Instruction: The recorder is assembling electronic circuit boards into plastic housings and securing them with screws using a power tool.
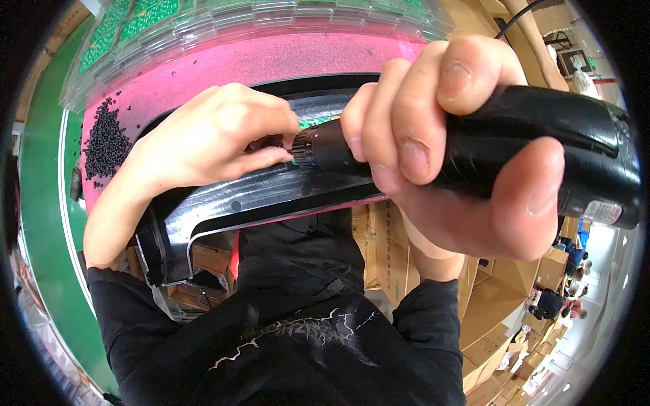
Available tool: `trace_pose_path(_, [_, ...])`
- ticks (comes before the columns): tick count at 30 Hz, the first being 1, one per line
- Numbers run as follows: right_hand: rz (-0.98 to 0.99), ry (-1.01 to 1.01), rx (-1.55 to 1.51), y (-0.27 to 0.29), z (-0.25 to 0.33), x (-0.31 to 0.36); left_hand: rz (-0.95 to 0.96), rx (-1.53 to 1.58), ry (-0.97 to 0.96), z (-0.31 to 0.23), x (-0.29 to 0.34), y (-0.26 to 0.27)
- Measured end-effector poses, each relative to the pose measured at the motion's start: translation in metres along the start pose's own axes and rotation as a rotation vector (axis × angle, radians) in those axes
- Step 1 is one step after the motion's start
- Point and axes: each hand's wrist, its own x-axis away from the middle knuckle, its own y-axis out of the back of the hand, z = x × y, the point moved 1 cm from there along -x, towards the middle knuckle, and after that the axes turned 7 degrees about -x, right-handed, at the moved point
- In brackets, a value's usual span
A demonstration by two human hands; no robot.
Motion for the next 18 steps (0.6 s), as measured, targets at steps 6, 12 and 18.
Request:
trace_pose_path(6, [-0.066,0.029,-0.031,-0.008,0.0,0.002,-0.008,0.092,-0.004,0.001,0.0,0.001])
trace_pose_path(12, [-0.096,0.019,-0.036,-0.011,0.005,0.004,-0.058,0.116,0.029,0.003,0.001,-0.004])
trace_pose_path(18, [-0.18,0.055,-0.11,-0.015,0.009,0.004,-0.056,0.18,-0.033,0.002,-0.002,0.002])
